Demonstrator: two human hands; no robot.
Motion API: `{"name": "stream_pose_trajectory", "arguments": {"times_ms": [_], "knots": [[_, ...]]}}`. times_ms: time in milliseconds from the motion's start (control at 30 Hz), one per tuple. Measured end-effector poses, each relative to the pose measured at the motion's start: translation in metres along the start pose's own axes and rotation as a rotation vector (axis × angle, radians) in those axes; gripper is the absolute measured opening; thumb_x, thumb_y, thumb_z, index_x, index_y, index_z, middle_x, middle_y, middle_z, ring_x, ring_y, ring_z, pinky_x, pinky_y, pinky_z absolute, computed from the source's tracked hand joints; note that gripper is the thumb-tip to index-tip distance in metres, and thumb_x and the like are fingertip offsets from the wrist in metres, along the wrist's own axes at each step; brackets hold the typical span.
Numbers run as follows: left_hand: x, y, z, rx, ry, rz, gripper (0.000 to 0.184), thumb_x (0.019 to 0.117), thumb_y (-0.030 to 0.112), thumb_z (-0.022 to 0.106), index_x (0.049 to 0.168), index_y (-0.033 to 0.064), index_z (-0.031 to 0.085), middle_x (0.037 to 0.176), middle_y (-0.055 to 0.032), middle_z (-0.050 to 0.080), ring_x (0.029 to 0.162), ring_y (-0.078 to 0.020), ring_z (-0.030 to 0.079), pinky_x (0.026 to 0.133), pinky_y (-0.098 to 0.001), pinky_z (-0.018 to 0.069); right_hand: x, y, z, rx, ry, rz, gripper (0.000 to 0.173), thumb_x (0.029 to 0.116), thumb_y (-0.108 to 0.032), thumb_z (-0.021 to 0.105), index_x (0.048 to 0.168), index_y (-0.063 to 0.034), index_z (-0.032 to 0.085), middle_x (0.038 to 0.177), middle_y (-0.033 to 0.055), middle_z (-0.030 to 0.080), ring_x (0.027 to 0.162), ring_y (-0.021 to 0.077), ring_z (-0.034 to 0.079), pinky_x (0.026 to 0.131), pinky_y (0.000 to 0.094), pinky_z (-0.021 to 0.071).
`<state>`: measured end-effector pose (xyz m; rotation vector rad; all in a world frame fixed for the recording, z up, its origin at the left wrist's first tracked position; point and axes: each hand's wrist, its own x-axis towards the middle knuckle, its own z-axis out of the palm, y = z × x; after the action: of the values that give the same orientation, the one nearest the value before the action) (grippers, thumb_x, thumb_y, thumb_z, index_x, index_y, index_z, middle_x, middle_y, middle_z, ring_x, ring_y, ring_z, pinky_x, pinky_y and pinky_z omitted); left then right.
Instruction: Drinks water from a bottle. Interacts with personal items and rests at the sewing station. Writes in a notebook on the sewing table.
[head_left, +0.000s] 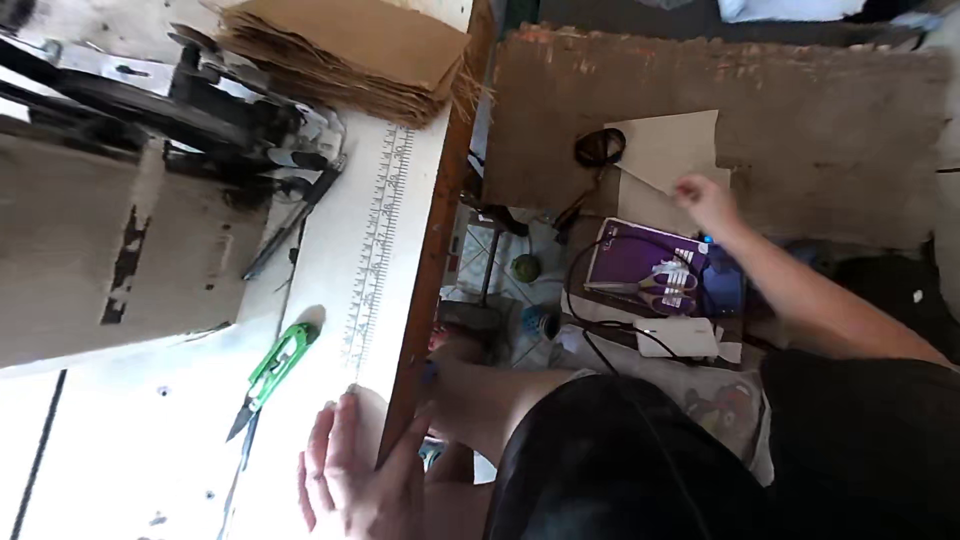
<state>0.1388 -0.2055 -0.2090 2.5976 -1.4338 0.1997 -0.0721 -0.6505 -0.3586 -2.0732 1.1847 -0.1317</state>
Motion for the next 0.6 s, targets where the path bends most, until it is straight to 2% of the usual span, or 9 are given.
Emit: {"name": "stream_pose_trajectory", "arguments": {"times_ms": [33,100,200,300,400,600], "knots": [[0.0,-0.001,0.002,-0.01,0.012,0.002,0.027,0.0903,0.002,0.063,0.103,0.0183,0.08,0.136,-0.0424,0.052,0.134,-0.0651,0.04,0.109,-0.0702,0.0283,-0.006,0.026,-0.023,0.034,0.093,0.145,0.036,0.1058,-0.014,0.054,0.131,0.011,0.057,0.127,0.0325,0.063,0.121,0.0454,0.062,0.105,0.0594,0.0469],[-0.001,-0.002,0.0,-0.031,0.004,0.002,0.025,0.091,0.005,0.062,0.101,0.0172,0.08,0.137,-0.0423,0.052,0.134,-0.0661,0.039,0.109,-0.0734,0.0276,-0.02,0.072,-0.047,0.111,0.225,0.382,0.044,0.1074,-0.024,0.053,0.135,0.01,0.054,0.131,0.0342,0.059,0.121,0.0479,0.06,0.103,0.0622,0.0459],[-0.002,-0.002,0.001,-0.044,0.02,0.012,0.025,0.0905,0.006,0.06,0.101,0.016,0.08,0.139,-0.0407,0.052,0.135,-0.0657,0.039,0.109,-0.0733,0.0272,-0.04,0.118,-0.045,0.181,0.245,0.583,0.048,0.1079,-0.029,0.052,0.138,0.0079,0.054,0.132,0.0354,0.058,0.119,0.0492,0.06,0.1,0.0637,0.0462],[-0.004,-0.006,0.004,-0.035,0.053,0.036,0.028,0.0906,0.008,0.056,0.102,0.0163,0.08,0.139,-0.0396,0.052,0.134,-0.0648,0.041,0.108,-0.0728,0.0278,-0.049,0.123,-0.027,0.214,0.173,0.661,0.05,0.1076,-0.032,0.054,0.139,0.0065,0.054,0.134,0.0359,0.056,0.122,0.05,0.058,0.103,0.0636,0.0445],[-0.004,-0.005,0.005,-0.033,0.054,0.038,0.028,0.0924,0.008,0.054,0.103,0.0146,0.08,0.14,-0.04,0.052,0.134,-0.0646,0.041,0.108,-0.0734,0.029,-0.048,0.121,-0.012,0.254,0.148,0.695,0.056,0.1071,-0.035,0.054,0.143,0.0074,0.048,0.137,0.0368,0.053,0.125,0.0494,0.056,0.105,0.0626,0.0426],[-0.003,-0.004,0.004,-0.024,0.037,0.017,0.03,0.0916,0.01,0.055,0.106,0.0148,0.08,0.14,-0.0393,0.051,0.135,-0.0638,0.042,0.107,-0.0739,0.0304,-0.047,0.108,-0.006,0.161,0.15,0.717,0.06,0.1052,-0.038,0.057,0.137,0.0125,0.052,0.138,0.0384,0.053,0.131,0.0518,0.051,0.107,0.0662,0.0383]]}}
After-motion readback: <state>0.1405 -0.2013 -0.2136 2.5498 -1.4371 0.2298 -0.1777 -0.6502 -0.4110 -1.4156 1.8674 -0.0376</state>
